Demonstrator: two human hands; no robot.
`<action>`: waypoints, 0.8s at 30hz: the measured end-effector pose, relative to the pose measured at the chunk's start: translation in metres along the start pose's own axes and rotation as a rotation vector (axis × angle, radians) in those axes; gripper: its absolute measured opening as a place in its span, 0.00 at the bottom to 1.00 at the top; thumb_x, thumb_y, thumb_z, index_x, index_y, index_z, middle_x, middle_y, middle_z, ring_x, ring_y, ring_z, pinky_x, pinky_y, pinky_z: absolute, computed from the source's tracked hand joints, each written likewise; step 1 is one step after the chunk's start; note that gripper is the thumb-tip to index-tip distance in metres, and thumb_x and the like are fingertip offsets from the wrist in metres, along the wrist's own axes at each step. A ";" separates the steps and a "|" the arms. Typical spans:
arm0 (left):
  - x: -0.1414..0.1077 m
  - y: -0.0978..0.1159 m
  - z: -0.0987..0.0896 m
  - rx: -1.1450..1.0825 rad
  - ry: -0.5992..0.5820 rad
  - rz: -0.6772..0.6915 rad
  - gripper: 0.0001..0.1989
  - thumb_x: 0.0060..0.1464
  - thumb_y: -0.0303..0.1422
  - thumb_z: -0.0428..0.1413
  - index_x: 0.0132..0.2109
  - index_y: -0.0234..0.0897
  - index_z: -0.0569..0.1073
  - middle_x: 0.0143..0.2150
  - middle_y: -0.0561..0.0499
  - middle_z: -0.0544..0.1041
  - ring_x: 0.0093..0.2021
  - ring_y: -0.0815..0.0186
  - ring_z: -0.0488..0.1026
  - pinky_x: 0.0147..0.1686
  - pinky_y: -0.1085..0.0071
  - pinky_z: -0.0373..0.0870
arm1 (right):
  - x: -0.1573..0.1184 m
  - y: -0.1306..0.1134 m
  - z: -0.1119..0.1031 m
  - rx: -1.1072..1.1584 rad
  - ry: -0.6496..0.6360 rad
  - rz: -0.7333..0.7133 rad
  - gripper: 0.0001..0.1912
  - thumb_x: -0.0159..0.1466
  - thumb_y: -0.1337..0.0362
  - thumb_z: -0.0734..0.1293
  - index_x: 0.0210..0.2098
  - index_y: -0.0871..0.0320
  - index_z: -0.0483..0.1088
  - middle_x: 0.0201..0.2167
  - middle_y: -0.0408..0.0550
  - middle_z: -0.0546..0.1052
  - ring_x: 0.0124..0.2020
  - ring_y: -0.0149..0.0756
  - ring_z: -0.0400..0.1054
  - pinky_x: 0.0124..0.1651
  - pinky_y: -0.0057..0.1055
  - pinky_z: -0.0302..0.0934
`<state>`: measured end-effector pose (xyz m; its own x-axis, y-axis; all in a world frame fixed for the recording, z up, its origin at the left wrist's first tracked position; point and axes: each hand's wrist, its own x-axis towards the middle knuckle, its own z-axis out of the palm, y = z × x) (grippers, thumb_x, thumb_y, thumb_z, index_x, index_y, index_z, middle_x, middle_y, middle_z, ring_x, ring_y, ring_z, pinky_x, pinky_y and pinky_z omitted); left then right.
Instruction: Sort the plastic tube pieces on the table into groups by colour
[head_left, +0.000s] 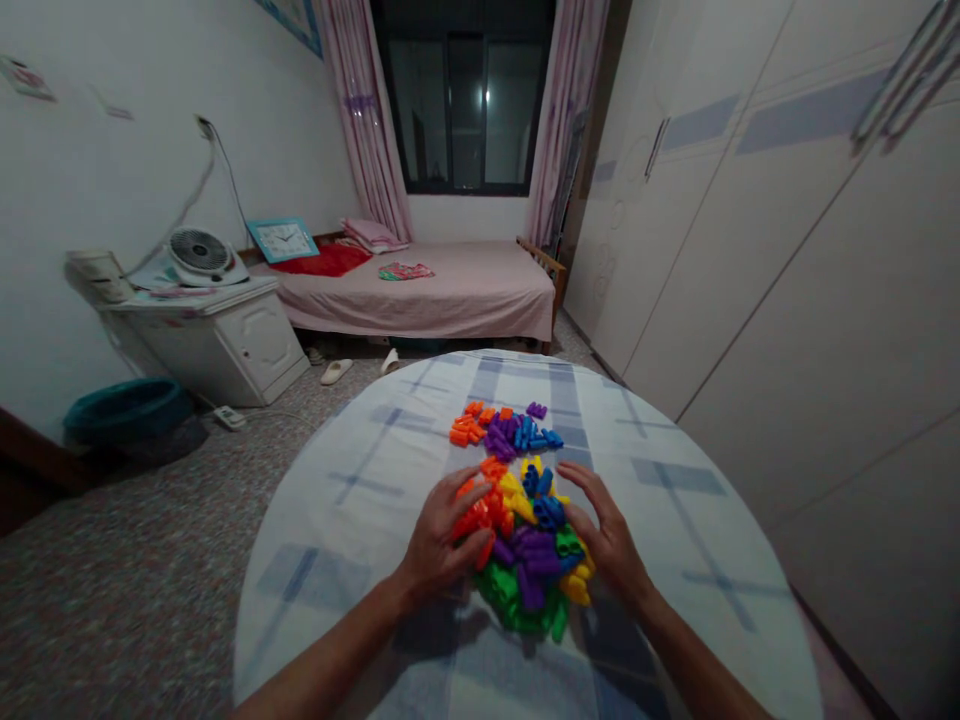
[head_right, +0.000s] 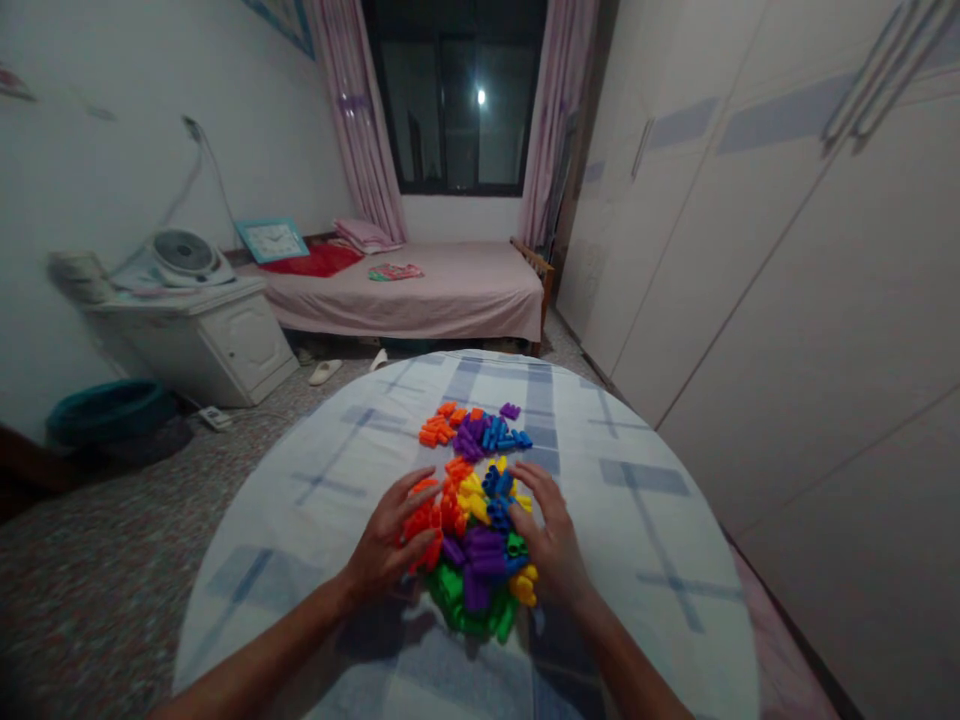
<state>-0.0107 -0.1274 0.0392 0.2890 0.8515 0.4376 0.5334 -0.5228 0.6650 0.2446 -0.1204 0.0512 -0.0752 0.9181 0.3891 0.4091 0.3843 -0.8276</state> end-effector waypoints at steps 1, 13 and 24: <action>-0.010 -0.005 0.002 0.019 0.067 -0.098 0.23 0.57 0.41 0.49 0.59 0.45 0.64 0.65 0.46 0.57 0.64 0.54 0.53 0.63 0.52 0.50 | -0.011 0.008 -0.003 -0.051 0.104 0.064 0.21 0.62 0.52 0.59 0.53 0.49 0.64 0.57 0.48 0.64 0.61 0.45 0.54 0.64 0.48 0.44; -0.006 -0.012 0.039 -0.190 0.144 -0.538 0.30 0.59 0.46 0.44 0.63 0.35 0.56 0.66 0.41 0.53 0.67 0.58 0.47 0.66 0.58 0.41 | -0.046 0.028 0.053 0.022 0.284 0.441 0.35 0.62 0.46 0.54 0.64 0.54 0.49 0.65 0.49 0.52 0.66 0.44 0.43 0.65 0.45 0.43; 0.065 -0.012 0.048 -0.497 0.120 -0.441 0.25 0.52 0.42 0.55 0.56 0.37 0.66 0.59 0.44 0.66 0.60 0.58 0.61 0.61 0.60 0.53 | 0.029 0.024 0.070 0.376 0.174 0.430 0.34 0.57 0.46 0.63 0.59 0.53 0.60 0.58 0.48 0.66 0.60 0.47 0.57 0.60 0.45 0.54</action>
<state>0.0398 -0.0637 0.0303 0.0227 0.9941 0.1064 0.1440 -0.1086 0.9836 0.1891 -0.0775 0.0143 0.1891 0.9817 0.0220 0.0177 0.0190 -0.9997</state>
